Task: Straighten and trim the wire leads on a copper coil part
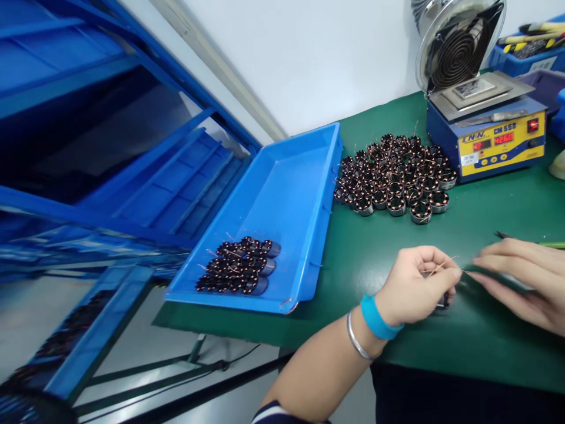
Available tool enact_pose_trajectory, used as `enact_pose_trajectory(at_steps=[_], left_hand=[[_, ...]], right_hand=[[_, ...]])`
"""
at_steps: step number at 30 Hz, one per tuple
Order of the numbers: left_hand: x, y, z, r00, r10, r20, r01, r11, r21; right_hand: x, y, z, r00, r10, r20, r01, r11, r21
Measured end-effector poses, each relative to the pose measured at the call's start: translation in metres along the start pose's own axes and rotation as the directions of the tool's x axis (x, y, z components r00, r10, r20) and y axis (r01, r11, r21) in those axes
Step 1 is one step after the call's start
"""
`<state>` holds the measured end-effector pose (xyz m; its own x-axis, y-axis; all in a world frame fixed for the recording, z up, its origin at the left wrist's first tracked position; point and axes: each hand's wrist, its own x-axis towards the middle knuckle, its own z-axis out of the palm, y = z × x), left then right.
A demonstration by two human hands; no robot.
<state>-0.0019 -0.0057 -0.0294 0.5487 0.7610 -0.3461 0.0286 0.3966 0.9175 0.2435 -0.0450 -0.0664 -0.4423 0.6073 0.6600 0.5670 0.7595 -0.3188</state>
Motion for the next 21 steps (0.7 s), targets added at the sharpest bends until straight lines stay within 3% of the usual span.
enact_pose_trajectory(at_steps=[2,4,6,7,8,10,11,12,13,14,16,18,21], left_hand=[[0.001,0.000,-0.001,0.999,-0.033,0.035,0.035,0.999,-0.033],[-0.001,-0.001,0.001,0.999,-0.017,0.034,0.018,1.000,-0.018],[-0.005,-0.003,0.004,0.994,0.106,-0.016,-0.104,0.991,0.081],[-0.007,-0.005,0.006,0.977,0.209,-0.043,-0.199,0.965,0.169],[-0.009,-0.006,0.007,0.946,0.319,-0.058,-0.293,0.918,0.267],[-0.010,-0.007,0.009,0.893,0.447,-0.054,-0.392,0.831,0.394],[-0.010,-0.007,0.009,0.898,0.436,-0.057,-0.381,0.838,0.390],[-0.008,-0.007,0.008,0.926,0.373,-0.063,-0.331,0.881,0.338],[-0.006,-0.007,0.007,0.959,0.276,-0.065,-0.252,0.935,0.251],[-0.004,-0.006,0.006,0.984,0.169,-0.052,-0.160,0.975,0.153],[0.000,-0.004,0.002,1.000,0.009,-0.003,-0.009,1.000,-0.002],[0.003,-0.003,-0.001,0.998,-0.057,0.037,0.060,0.995,-0.077],[0.004,-0.003,-0.003,0.995,-0.074,0.064,0.081,0.990,-0.115]], right_hand=[[-0.005,0.003,-0.002,0.992,-0.104,0.067,0.111,0.988,-0.108],[-0.004,0.000,-0.001,0.989,-0.129,0.076,0.137,0.985,-0.106],[0.001,-0.007,0.004,0.999,-0.024,0.022,0.024,1.000,0.006],[0.005,-0.010,0.007,0.994,0.103,0.030,-0.106,0.987,0.119],[0.009,-0.014,0.010,0.962,0.259,0.089,-0.273,0.927,0.258],[0.014,-0.018,0.013,0.811,0.486,0.325,-0.584,0.654,0.481],[0.016,-0.018,0.014,0.746,0.505,0.434,-0.665,0.533,0.522],[0.016,-0.017,0.013,0.728,0.491,0.478,-0.685,0.496,0.534],[0.016,-0.015,0.012,0.763,0.466,0.447,-0.646,0.551,0.528],[0.014,-0.012,0.010,0.833,0.428,0.351,-0.553,0.674,0.490],[0.010,-0.007,0.004,0.962,0.259,0.086,-0.272,0.926,0.262],[0.006,-0.002,0.000,0.999,0.029,-0.040,-0.029,1.000,-0.002],[0.001,0.000,-0.003,0.988,-0.139,0.061,0.147,0.976,-0.158]])
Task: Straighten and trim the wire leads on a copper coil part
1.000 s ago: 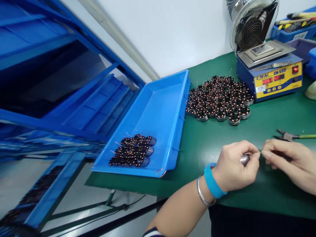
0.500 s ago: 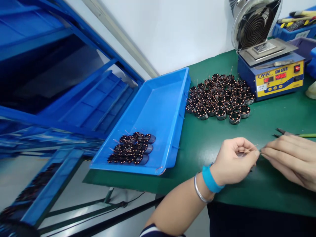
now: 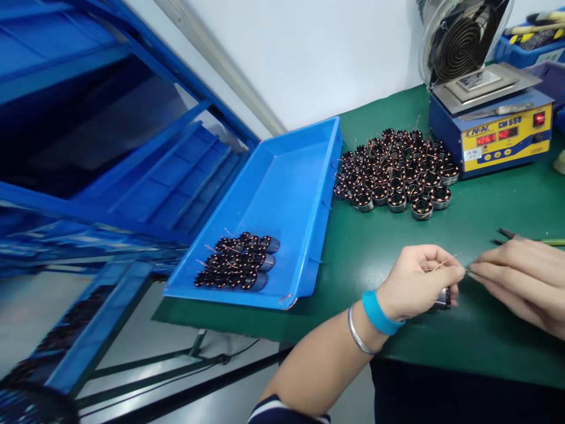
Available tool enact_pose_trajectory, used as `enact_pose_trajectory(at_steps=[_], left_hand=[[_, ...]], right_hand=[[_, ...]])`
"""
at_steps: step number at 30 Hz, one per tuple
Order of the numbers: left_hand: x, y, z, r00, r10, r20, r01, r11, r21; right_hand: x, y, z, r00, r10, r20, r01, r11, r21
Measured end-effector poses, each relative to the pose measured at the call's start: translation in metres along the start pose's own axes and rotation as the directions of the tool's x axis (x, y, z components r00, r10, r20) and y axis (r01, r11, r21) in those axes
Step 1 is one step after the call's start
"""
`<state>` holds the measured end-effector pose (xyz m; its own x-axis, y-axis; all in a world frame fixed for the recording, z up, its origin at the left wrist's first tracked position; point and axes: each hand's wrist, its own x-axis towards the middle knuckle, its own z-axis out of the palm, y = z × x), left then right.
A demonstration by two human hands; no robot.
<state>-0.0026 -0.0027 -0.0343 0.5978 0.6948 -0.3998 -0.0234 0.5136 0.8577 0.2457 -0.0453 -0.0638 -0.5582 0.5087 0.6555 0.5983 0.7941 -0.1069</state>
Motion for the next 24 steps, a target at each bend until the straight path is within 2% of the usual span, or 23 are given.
enact_pose_trajectory(at_steps=[1,3,4,5,6,7,8,9,10,11,12,13,15,16,17,18,20,21,22,23,24], left_hand=[[-0.001,-0.001,0.001,1.000,0.003,0.008,-0.003,1.000,0.006],[-0.003,-0.003,0.003,0.999,0.049,0.002,-0.049,0.997,0.061],[-0.004,-0.004,0.005,0.994,0.108,-0.017,-0.106,0.987,0.122],[-0.006,-0.006,0.007,0.980,0.193,-0.038,-0.181,0.961,0.208],[-0.007,-0.007,0.008,0.955,0.293,-0.054,-0.264,0.914,0.307],[-0.009,-0.009,0.010,0.921,0.386,-0.056,-0.334,0.855,0.398],[-0.009,-0.010,0.011,0.893,0.448,-0.050,-0.378,0.805,0.458],[-0.010,-0.010,0.012,0.885,0.463,-0.047,-0.387,0.789,0.477],[-0.010,-0.009,0.012,0.901,0.430,-0.054,-0.362,0.816,0.451],[-0.009,-0.008,0.011,0.930,0.361,-0.067,-0.309,0.868,0.389],[-0.008,-0.006,0.010,0.959,0.272,-0.075,-0.237,0.922,0.306],[-0.007,-0.004,0.009,0.980,0.185,-0.074,-0.164,0.961,0.223],[-0.004,-0.001,0.005,0.997,0.064,-0.047,-0.059,0.993,0.099],[-0.003,0.000,0.004,0.999,0.035,-0.030,-0.033,0.998,0.060],[-0.002,0.001,0.002,1.000,0.018,-0.015,-0.018,0.999,0.030],[-0.001,0.001,0.002,1.000,0.006,-0.003,-0.006,1.000,0.009],[-0.001,0.000,0.001,1.000,-0.005,0.013,0.005,1.000,-0.007],[-0.001,-0.001,0.002,1.000,-0.002,0.017,0.002,1.000,-0.005],[-0.002,-0.001,0.002,1.000,0.002,0.020,-0.002,1.000,0.000],[-0.002,-0.001,0.003,1.000,0.005,0.021,-0.005,1.000,0.006],[-0.003,-0.001,0.003,1.000,0.003,0.019,-0.004,1.000,0.009]], right_hand=[[0.000,-0.001,0.000,1.000,-0.022,0.018,0.023,1.000,-0.016],[0.003,-0.007,0.003,1.000,-0.003,-0.017,0.003,1.000,0.002],[0.005,-0.011,0.006,0.998,0.055,-0.039,-0.053,0.996,0.067],[0.008,-0.015,0.009,0.986,0.164,-0.029,-0.156,0.971,0.181],[0.012,-0.018,0.012,0.953,0.301,0.029,-0.293,0.896,0.333],[0.015,-0.021,0.015,0.888,0.437,0.146,-0.449,0.747,0.490],[0.017,-0.023,0.017,0.796,0.526,0.299,-0.584,0.539,0.607],[0.019,-0.024,0.018,0.706,0.545,0.452,-0.675,0.325,0.662],[0.020,-0.023,0.018,0.642,0.520,0.564,-0.723,0.167,0.670],[0.020,-0.021,0.017,0.618,0.496,0.610,-0.740,0.105,0.664],[0.020,-0.018,0.014,0.635,0.497,0.591,-0.734,0.150,0.662],[0.019,-0.015,0.011,0.686,0.515,0.514,-0.703,0.286,0.651],[0.017,-0.008,0.005,0.844,0.472,0.254,-0.529,0.660,0.533],[0.016,-0.007,0.003,0.909,0.397,0.125,-0.410,0.807,0.425],[0.016,-0.006,0.003,0.953,0.302,0.031,-0.296,0.902,0.315],[0.017,-0.008,0.003,0.977,0.213,-0.025,-0.202,0.953,0.224],[0.019,-0.013,0.006,0.988,0.138,-0.063,-0.127,0.980,0.154],[0.019,-0.016,0.008,0.984,0.172,-0.050,-0.159,0.968,0.196],[0.019,-0.018,0.008,0.969,0.246,-0.007,-0.234,0.930,0.283],[0.019,-0.018,0.008,0.935,0.350,0.061,-0.345,0.853,0.392],[0.017,-0.018,0.007,0.876,0.459,0.146,-0.466,0.732,0.497]])
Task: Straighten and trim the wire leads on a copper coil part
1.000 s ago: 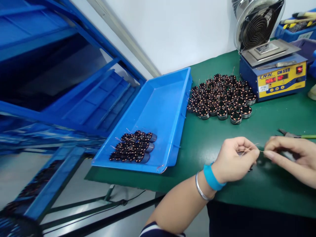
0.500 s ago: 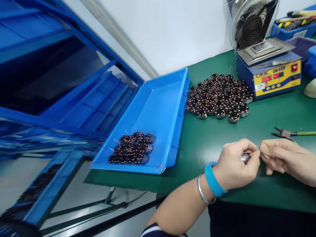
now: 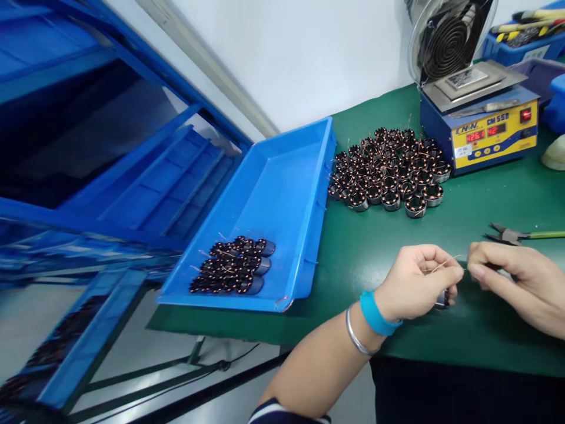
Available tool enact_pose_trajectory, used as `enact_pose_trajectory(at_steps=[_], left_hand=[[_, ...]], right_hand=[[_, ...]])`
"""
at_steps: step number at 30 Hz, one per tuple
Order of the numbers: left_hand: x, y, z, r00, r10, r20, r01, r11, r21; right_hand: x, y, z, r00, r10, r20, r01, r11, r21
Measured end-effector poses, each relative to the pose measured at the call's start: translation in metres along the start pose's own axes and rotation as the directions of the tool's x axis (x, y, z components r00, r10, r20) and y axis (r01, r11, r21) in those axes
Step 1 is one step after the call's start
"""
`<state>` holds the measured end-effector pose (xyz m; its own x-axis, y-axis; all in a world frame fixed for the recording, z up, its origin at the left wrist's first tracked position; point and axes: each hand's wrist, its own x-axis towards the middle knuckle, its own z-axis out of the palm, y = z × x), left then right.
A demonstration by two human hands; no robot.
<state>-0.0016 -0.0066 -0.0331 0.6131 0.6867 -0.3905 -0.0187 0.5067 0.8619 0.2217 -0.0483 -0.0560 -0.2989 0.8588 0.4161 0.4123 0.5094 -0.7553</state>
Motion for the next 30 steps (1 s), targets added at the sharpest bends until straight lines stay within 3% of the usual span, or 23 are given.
enact_pose_trajectory(at_steps=[2,4,7,11,15,21,25,30], left_hand=[[0.000,0.001,0.000,1.000,-0.015,-0.011,0.014,1.000,-0.015],[0.001,0.001,-0.001,0.999,-0.038,-0.012,0.038,0.998,-0.047],[0.003,0.000,-0.003,0.996,-0.076,0.042,0.079,0.994,-0.081],[0.004,-0.004,-0.003,0.985,-0.082,0.152,0.091,0.994,-0.055],[0.004,-0.007,-0.001,0.984,-0.031,0.176,0.038,0.999,-0.038],[0.002,-0.009,-0.002,0.994,0.001,0.110,0.005,0.999,-0.053],[0.004,-0.010,-0.006,0.996,0.007,0.090,0.002,0.995,-0.104],[0.006,-0.011,-0.008,0.994,-0.016,0.107,0.029,0.992,-0.122]], right_hand=[[-0.002,0.004,-0.007,0.970,0.241,0.008,-0.237,0.947,0.219],[-0.003,0.008,-0.014,0.936,0.340,-0.087,-0.308,0.916,0.257],[0.000,0.006,-0.012,0.952,0.227,-0.205,-0.208,0.972,0.111],[0.009,-0.006,0.004,0.998,0.065,-0.012,-0.063,0.987,0.147],[0.011,-0.011,0.007,0.979,0.193,0.058,-0.202,0.945,0.256],[0.010,-0.005,0.002,0.933,0.353,0.068,-0.353,0.865,0.356],[0.010,-0.003,0.002,0.940,0.341,0.022,-0.328,0.883,0.337],[0.006,-0.005,0.000,0.950,0.303,0.082,-0.312,0.888,0.338]])
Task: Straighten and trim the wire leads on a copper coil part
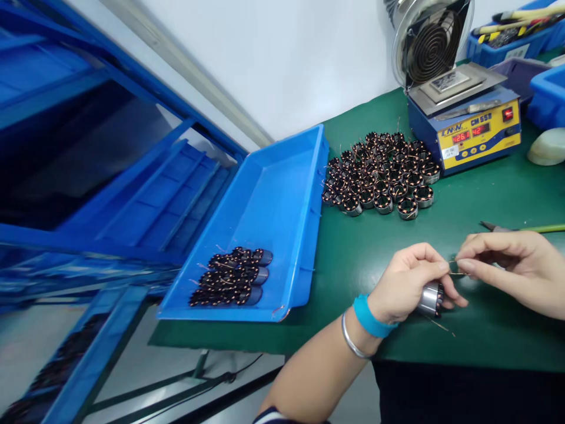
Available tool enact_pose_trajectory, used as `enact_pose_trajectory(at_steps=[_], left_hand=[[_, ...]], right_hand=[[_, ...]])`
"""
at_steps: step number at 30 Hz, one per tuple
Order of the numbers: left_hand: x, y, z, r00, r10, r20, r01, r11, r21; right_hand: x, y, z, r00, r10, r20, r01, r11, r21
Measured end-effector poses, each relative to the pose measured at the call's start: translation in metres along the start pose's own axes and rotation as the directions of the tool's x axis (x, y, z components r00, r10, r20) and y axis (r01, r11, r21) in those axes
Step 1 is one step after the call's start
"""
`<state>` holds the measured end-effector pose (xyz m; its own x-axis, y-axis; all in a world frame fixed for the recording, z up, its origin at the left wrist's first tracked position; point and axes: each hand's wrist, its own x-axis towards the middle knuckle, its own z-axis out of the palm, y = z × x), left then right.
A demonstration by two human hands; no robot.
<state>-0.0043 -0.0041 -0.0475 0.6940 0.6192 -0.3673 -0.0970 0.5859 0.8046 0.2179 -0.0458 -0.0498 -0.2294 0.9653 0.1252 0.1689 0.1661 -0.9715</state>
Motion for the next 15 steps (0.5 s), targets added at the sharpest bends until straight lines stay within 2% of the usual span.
enact_pose_trajectory(at_steps=[3,5,7,10,12,15], left_hand=[[0.000,0.000,0.000,0.999,-0.021,0.039,0.022,1.000,-0.013],[-0.001,0.001,0.001,0.998,-0.030,0.062,0.031,0.999,-0.022],[-0.002,0.003,0.002,0.997,-0.043,0.068,0.044,0.999,-0.018],[-0.003,0.006,0.004,0.995,-0.071,0.073,0.071,0.997,0.006],[-0.003,0.008,0.006,0.993,-0.079,0.085,0.078,0.997,0.012],[-0.004,0.011,0.008,0.994,-0.077,0.078,0.074,0.996,0.042]], right_hand=[[-0.002,-0.001,-0.003,0.996,-0.090,0.006,0.090,0.995,-0.043],[-0.002,0.000,-0.007,0.969,-0.246,-0.018,0.240,0.956,-0.169],[-0.001,0.001,-0.012,0.909,-0.417,0.011,0.399,0.862,-0.313],[-0.001,0.003,-0.019,0.813,-0.553,0.181,0.566,0.680,-0.466],[-0.001,0.003,-0.022,0.769,-0.590,0.247,0.616,0.580,-0.533],[-0.004,0.002,-0.020,0.747,-0.630,0.209,0.610,0.527,-0.592]])
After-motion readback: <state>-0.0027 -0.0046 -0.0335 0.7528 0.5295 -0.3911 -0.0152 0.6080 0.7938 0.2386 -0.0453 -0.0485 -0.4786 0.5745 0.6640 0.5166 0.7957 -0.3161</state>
